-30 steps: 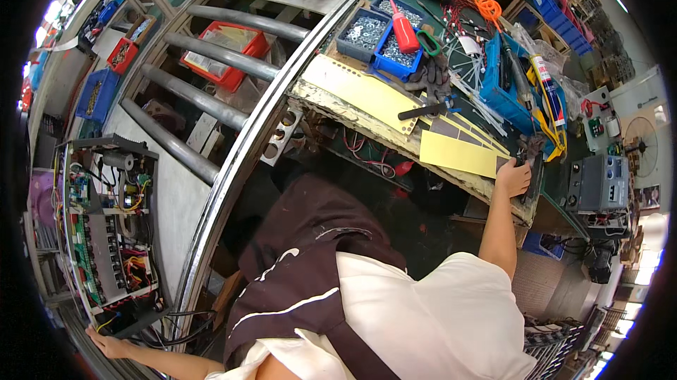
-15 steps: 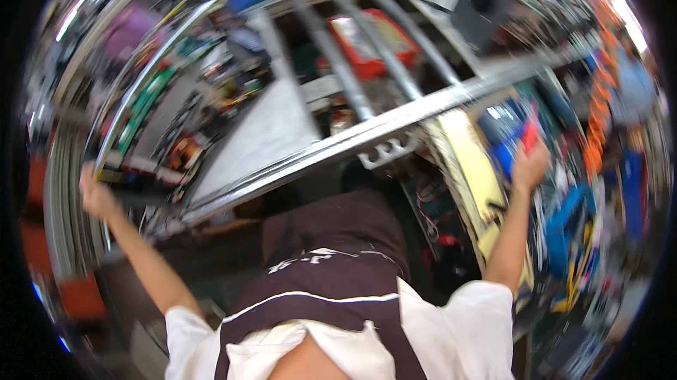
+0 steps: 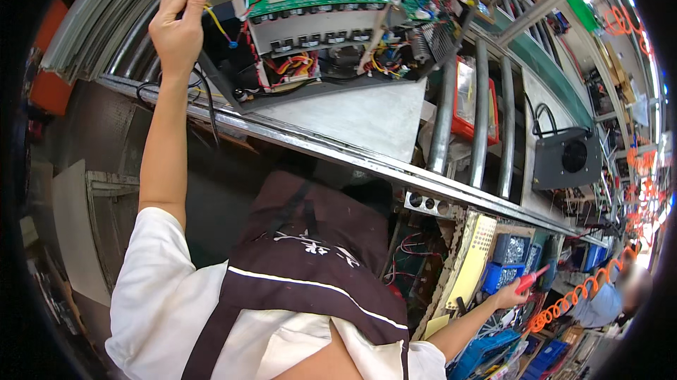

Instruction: The person assembles the internal components of an electronic device by placing a PCB and a fan into an electronic chassis, then securing them with screws using a screwdriver. Wiring harnesses are connected using tweezers, and oil is dispensed with an oil dispenser.

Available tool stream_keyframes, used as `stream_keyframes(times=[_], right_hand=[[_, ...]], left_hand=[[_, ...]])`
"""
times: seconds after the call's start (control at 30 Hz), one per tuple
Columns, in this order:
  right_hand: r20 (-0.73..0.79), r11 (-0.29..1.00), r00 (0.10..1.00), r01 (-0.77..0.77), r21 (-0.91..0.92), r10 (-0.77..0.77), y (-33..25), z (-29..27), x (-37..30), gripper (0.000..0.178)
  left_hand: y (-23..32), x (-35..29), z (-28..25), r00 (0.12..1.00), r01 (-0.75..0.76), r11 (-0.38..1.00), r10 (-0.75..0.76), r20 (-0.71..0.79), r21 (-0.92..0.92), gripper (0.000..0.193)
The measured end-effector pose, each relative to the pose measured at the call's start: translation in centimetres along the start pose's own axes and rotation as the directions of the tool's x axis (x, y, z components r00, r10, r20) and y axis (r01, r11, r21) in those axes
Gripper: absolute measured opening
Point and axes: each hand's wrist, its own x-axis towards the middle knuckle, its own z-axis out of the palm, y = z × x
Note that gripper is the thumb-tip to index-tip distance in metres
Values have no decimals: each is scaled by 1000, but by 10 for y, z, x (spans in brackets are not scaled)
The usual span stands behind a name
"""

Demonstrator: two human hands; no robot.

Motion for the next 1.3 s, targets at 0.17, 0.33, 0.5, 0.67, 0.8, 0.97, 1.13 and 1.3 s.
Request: stream_keyframes(times=[0.17, 0.33, 0.5, 0.67, 0.8, 0.97, 1.13, 1.3], right_hand=[[92, 806, 978, -208, 554, 189, -71, -18, -5, 45], [582, 243, 807, -547, 801, -102, -218, -33, -65, 33], [789, -8, 467, -862, 506, -399, -275, -10, -120, 34], [866, -110, 354, -935, 338, -354, -349, 4, -175, 35], [891, -138, 231, -972, 192, -391, -382, 22, -187, 33], [774, 86, 442, -843, 531, -453, -430, 32, -204, 37], [548, 266, 633, -489, 830, -546, -471, 40, -220, 26], [460, 334, 618, -316, 888, -638, -492, 45, -227, 24]], left_hand=[[-9, 12, 5, 993, 33, 999, -32, 110, -6, 17], [-39, 35, 18, 969, 195, 969, -168, 180, -149, 21], [-17, 60, 25, 823, 177, 945, -295, 486, 274, 26], [-67, 30, 31, 988, 93, 989, -105, 114, 113, 30], [-68, 31, 31, 981, 138, 986, -148, 121, 92, 27], [-70, 31, 30, 976, 144, 983, -161, 145, 117, 26], [-75, 31, 27, 977, 142, 977, -164, 136, 160, 27], [-80, 30, 28, 979, 143, 985, -155, 136, 94, 26]])
